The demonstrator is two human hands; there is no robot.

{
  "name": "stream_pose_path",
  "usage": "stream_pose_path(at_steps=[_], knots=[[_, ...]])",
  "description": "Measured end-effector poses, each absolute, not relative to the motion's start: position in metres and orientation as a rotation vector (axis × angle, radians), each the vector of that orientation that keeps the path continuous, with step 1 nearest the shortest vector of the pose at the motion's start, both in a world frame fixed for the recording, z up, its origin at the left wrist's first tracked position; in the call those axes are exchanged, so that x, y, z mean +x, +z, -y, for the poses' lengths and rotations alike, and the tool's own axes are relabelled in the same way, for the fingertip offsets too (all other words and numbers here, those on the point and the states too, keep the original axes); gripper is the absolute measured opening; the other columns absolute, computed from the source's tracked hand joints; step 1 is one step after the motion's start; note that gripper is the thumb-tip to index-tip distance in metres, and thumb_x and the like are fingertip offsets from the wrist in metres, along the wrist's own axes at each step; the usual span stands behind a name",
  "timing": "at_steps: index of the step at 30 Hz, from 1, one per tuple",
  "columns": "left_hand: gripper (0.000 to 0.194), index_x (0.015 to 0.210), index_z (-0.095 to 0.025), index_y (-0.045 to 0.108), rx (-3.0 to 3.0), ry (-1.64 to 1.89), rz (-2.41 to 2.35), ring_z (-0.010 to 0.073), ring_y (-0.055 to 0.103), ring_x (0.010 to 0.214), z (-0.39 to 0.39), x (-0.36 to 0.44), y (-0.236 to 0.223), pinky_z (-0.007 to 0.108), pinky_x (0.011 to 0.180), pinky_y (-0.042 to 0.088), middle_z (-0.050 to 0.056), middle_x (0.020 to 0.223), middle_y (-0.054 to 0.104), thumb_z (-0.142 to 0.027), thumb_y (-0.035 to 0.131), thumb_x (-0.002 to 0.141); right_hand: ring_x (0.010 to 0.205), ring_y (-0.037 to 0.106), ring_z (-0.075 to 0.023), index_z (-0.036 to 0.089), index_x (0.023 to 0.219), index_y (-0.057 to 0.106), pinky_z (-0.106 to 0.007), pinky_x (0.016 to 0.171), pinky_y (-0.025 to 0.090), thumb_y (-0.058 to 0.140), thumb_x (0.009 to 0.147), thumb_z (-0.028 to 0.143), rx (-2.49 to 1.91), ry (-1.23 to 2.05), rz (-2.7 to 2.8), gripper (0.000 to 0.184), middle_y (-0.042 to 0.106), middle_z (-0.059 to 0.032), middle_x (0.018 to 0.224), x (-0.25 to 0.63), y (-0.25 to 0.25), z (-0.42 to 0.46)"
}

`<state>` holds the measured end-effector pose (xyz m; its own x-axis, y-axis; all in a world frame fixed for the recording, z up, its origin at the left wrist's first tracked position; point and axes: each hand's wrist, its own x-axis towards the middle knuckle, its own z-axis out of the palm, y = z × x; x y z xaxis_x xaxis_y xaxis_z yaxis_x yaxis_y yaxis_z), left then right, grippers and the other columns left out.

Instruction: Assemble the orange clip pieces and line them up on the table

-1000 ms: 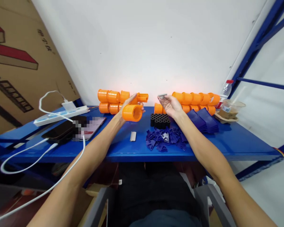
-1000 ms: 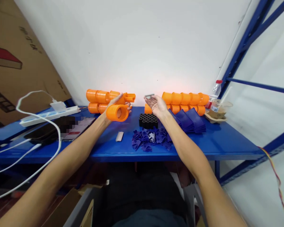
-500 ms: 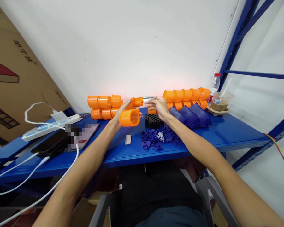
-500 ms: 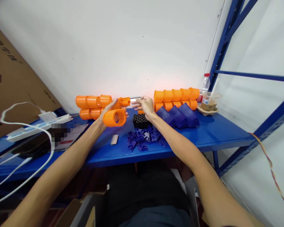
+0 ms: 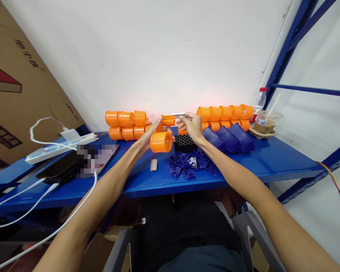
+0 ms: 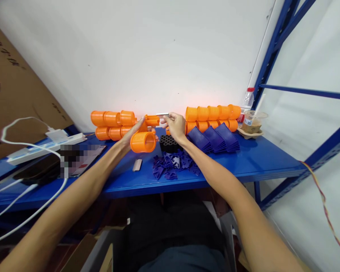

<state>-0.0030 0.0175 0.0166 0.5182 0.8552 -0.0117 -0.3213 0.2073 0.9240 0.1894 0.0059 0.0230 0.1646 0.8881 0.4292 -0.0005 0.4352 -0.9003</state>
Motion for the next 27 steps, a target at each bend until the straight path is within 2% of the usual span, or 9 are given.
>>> stream_pose_path(at_steps=[3,7,10,16,22,27], knots=[[0.053,0.100,-0.016,0.074,1.088,0.899,-0.591,0.0265,0.079,0.063,-0.019,-0.005,0.016,0.041,0.067,0.068,0.007,0.073,0.074,-0.060,0.048,0.112,0.055,0.070,-0.0099,0.019,0.073,0.063,-0.016,0.047,0.050,0.078,0.096,0.038,-0.907,0.738,1.299,0.034,0.081,-0.0043,0.078,0.189,0.023,-0.006],[0.056,0.092,-0.016,0.073,1.048,0.942,-0.531,0.0235,0.075,0.058,-0.025,-0.011,0.020,0.038,0.066,0.068,0.006,0.069,0.072,-0.063,0.049,0.111,0.053,0.068,-0.0094,0.018,0.076,0.070,-0.017,0.046,0.050,0.082,0.090,0.061,-0.804,0.770,1.395,0.047,0.082,-0.0055,0.083,0.193,0.030,-0.004],[0.061,0.089,-0.016,0.072,1.038,0.932,-0.481,0.0204,0.072,0.055,-0.030,-0.017,0.023,0.033,0.062,0.066,0.006,0.068,0.072,-0.070,0.051,0.108,0.054,0.068,-0.0100,0.017,0.080,0.075,-0.018,0.046,0.051,0.083,0.087,0.069,-0.767,0.869,1.454,0.052,0.083,-0.0068,0.082,0.199,0.038,-0.001],[0.066,0.086,-0.016,0.072,1.068,0.855,-0.468,0.0216,0.070,0.052,-0.042,-0.024,0.021,0.034,0.056,0.065,0.008,0.065,0.071,-0.072,0.044,0.108,0.057,0.070,-0.0100,0.016,0.086,0.077,-0.017,0.049,0.052,0.091,0.084,0.057,-0.774,1.066,1.488,0.042,0.083,-0.0071,0.084,0.214,0.044,0.000],[0.066,0.092,-0.018,0.073,1.069,0.788,-0.516,0.0217,0.066,0.049,-0.043,-0.027,0.022,0.035,0.053,0.064,0.007,0.064,0.068,-0.073,0.041,0.107,0.060,0.071,-0.0107,0.017,0.086,0.072,-0.017,0.048,0.051,0.098,0.077,0.052,-0.785,1.238,1.520,0.044,0.084,-0.0077,0.088,0.223,0.044,-0.004],[0.064,0.111,-0.017,0.079,1.122,0.769,-0.546,0.0235,0.065,0.053,-0.039,-0.028,0.020,0.038,0.057,0.063,0.007,0.065,0.065,-0.070,0.043,0.106,0.061,0.071,-0.0113,0.016,0.095,0.076,-0.018,0.050,0.052,0.097,0.076,0.054,-0.793,1.298,1.617,0.047,0.083,-0.0074,0.086,0.229,0.041,-0.006]])
